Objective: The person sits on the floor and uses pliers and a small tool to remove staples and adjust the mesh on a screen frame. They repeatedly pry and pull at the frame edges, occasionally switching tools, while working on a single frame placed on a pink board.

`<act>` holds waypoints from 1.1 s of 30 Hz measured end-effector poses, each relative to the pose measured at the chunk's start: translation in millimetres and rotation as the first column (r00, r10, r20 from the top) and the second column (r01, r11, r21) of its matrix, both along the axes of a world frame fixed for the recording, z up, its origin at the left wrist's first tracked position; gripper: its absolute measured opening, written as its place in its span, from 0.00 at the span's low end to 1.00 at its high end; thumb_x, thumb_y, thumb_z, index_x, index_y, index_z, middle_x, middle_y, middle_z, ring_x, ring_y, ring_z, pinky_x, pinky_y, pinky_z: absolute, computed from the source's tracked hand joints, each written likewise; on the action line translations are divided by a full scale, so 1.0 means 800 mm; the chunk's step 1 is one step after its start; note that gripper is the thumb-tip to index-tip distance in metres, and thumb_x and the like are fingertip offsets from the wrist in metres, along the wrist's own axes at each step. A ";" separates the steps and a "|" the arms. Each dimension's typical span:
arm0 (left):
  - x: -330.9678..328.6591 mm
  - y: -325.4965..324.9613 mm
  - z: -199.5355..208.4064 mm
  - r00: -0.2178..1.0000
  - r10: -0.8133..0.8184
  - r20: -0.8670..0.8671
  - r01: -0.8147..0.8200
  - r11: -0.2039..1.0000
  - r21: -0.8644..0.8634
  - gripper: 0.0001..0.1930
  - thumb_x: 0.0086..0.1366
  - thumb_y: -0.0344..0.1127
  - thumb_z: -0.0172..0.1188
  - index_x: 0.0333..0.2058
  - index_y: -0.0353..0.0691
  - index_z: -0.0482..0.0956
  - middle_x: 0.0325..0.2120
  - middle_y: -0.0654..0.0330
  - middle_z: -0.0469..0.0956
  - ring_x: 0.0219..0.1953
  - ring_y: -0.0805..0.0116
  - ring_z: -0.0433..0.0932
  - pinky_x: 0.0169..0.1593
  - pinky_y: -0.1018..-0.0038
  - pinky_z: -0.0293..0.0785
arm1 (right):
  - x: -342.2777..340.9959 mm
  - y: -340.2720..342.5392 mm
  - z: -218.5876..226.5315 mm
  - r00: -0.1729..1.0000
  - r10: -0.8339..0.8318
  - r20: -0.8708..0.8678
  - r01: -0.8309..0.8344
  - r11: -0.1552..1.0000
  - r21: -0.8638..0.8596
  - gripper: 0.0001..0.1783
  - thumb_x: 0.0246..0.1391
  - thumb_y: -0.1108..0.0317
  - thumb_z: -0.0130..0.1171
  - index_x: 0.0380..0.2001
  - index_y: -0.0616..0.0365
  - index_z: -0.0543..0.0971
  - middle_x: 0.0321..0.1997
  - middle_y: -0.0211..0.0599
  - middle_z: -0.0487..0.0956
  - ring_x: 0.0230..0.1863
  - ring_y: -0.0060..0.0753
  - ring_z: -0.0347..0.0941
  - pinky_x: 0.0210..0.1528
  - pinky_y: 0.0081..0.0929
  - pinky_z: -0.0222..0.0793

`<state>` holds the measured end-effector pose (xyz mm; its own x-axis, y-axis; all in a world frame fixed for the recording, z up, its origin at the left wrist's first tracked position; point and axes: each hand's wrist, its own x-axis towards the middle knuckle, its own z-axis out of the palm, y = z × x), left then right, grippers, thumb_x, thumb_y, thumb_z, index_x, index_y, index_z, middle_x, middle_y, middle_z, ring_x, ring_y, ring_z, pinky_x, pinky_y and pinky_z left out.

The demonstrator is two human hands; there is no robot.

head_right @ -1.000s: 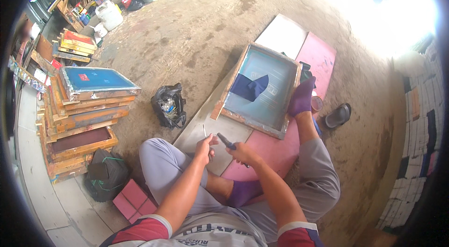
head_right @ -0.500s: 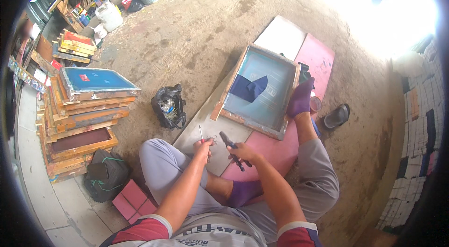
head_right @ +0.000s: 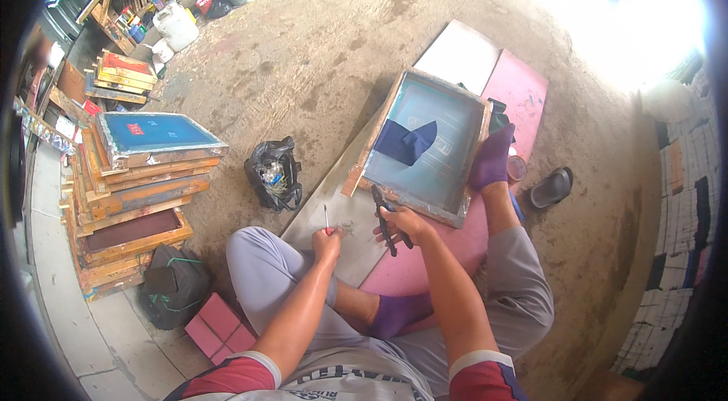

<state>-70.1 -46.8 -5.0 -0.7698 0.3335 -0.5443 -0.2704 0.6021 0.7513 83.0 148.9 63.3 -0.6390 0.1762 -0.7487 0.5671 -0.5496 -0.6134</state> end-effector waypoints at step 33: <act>-0.001 -0.007 0.025 0.969 0.047 0.241 -0.084 0.985 0.148 0.17 0.67 0.45 0.67 0.28 0.35 0.83 0.22 0.56 0.81 0.11 0.68 0.71 0.17 0.67 0.67 | -0.005 -0.100 0.019 0.857 0.116 0.502 -0.500 0.423 0.756 0.25 0.64 0.48 0.58 0.40 0.64 0.85 0.37 0.61 0.85 0.44 0.65 0.82 0.49 0.54 0.78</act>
